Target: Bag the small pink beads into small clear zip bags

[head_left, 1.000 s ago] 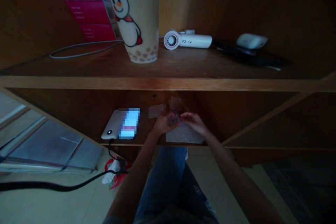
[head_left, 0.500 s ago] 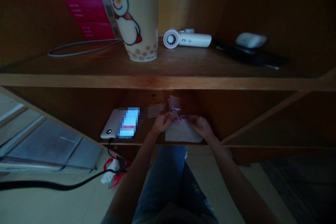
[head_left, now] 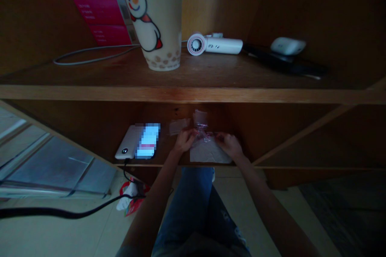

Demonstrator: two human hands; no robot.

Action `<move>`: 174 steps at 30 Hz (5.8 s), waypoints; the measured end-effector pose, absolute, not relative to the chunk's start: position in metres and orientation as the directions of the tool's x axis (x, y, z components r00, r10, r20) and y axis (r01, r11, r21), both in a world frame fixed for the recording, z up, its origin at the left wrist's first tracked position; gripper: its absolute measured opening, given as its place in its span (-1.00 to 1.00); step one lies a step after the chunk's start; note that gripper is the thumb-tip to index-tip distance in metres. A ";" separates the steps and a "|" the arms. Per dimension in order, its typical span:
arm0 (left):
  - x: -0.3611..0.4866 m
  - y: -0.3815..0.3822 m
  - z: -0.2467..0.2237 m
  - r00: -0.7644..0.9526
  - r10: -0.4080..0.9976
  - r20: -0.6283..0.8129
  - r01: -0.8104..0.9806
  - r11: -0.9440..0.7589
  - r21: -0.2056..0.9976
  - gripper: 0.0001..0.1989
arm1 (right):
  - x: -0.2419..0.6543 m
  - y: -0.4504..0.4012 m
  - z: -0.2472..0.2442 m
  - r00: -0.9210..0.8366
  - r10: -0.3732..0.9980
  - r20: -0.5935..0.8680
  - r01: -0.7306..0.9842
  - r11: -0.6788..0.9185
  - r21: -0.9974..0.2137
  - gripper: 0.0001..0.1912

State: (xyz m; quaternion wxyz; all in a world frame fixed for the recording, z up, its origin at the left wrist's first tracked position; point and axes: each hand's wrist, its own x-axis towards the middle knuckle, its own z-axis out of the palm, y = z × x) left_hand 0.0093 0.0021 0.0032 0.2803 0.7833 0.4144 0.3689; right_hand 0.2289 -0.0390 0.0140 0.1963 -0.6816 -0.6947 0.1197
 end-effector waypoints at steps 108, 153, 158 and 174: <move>0.008 0.003 -0.003 0.361 0.867 0.343 0.455 -0.485 0.747 -0.68 | 0.225 -0.029 0.022 -0.062 0.984 0.164 0.828 0.142 -0.543 -0.79; 0.008 0.003 0.002 0.262 0.833 0.487 0.446 -0.553 0.704 -0.66 | 0.207 -0.026 0.019 -0.230 0.962 0.147 0.410 0.232 -0.882 -0.79; 0.008 0.000 0.006 0.268 0.797 0.541 0.444 -0.600 0.665 -0.72 | 0.206 -0.023 0.027 -0.196 0.960 0.202 0.387 0.265 -0.883 -0.77; 0.007 0.001 0.002 0.186 0.874 0.449 0.244 -0.484 0.840 -0.78 | 0.196 -0.016 0.022 -0.035 0.971 0.238 0.278 0.238 -0.931 -0.73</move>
